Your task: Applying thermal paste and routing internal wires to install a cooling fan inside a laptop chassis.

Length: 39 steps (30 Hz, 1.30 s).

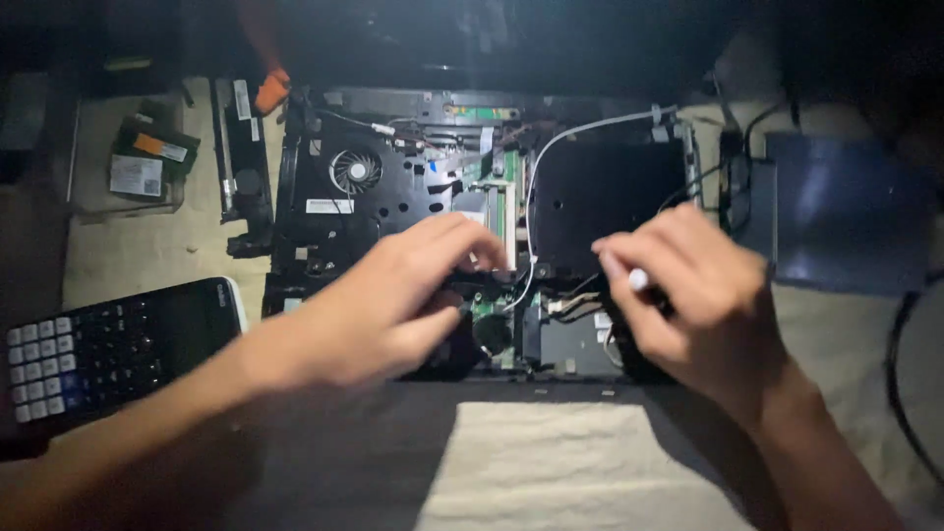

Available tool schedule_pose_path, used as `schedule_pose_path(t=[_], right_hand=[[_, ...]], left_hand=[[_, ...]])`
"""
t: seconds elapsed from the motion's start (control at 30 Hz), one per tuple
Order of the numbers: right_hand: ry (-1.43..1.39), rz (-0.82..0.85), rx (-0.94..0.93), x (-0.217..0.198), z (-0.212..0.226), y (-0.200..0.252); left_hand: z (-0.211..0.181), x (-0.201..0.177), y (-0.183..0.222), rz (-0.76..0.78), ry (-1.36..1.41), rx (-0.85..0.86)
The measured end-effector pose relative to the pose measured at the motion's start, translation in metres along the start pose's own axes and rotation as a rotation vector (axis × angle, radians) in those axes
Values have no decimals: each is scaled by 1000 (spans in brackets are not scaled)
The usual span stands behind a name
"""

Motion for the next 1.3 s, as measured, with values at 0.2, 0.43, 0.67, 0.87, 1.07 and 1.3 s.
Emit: schedule_pose_path(t=[0.2,0.43,0.67,0.87,1.07,1.3], right_hand=[[-71,80,41,-3,18,8],[-140,109,2,9,50,14],[-192,90,67,14,31,7],[-119,104,89,-12,-10,-26],[-21,426,211,5,-69,-86],[-114,318,362,-4,-85,-76]], left_hand=[[16,-9,-3,-2,147,-76],[14,-5,-1,51,88,24],[8,0,0,-23,0,151],[-5,10,0,-45,-279,263],[0,9,2,-29,-297,192],[-7,8,1,99,-228,315]])
Point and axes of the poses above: each hand's wrist, its own y-axis away from the middle knuckle, its own x-axis out of the palm, z = x × y, the point moved 6 cm from there along -y, towards the middle knuckle, and after that the axes turned 6 degrees about x, right-handed, at the moved point
